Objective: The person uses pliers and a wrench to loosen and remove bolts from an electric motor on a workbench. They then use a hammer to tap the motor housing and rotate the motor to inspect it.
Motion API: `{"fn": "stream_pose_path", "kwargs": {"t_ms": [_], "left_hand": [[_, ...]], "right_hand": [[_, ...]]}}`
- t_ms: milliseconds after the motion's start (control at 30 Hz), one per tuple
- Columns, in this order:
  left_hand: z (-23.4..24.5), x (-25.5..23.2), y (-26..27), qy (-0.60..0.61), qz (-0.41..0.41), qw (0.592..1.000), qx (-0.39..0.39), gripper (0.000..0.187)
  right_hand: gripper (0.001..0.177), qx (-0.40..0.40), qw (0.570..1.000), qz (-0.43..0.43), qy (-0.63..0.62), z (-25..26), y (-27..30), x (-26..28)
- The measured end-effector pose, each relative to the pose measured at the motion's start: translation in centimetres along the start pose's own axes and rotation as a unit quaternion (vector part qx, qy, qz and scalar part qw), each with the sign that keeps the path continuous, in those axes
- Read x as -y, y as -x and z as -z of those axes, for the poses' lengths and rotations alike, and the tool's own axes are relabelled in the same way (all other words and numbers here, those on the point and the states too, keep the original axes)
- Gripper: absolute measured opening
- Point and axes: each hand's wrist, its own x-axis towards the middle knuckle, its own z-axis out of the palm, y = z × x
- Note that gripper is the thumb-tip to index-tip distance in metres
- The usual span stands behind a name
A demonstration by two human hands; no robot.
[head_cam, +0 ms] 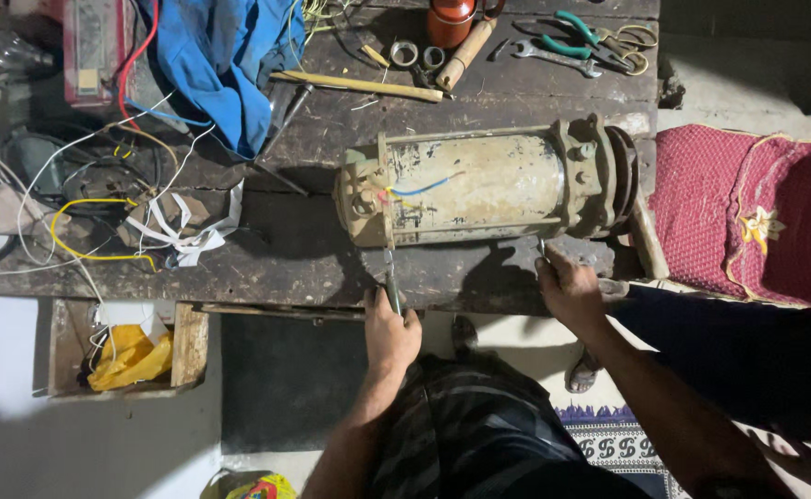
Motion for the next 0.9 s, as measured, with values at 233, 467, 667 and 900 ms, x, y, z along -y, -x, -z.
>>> {"fn": "stream_pose_path", "kwargs": {"t_ms": [233,467,667,900], "left_hand": [[0.6,-1.0,-0.2,-0.011,-0.026,1.000,-0.003,0.033],[0.3,-0.9,0.0,-0.019,0.032,0.999,0.006,0.033],[-1.1,0.8,-0.6,-0.032,-0.041,0.998,-0.047,0.045],[-2.3,4.9,-2.1,0.067,0.021,0.997,0.018,0.040]], "right_hand": [[0.029,0.062,0.996,-0.066,-0.002,1.5,-1.0,1.0],[0.034,0.145,0.974,-0.169,-0.045,1.7,-1.5,-0.3],[0.031,0.074,0.994,-0.051,0.066,0.2,-1.7,-2.3],[0.025,0.050,0.962,-0.008,0.268,-0.6,1.2,-2.0]]}}
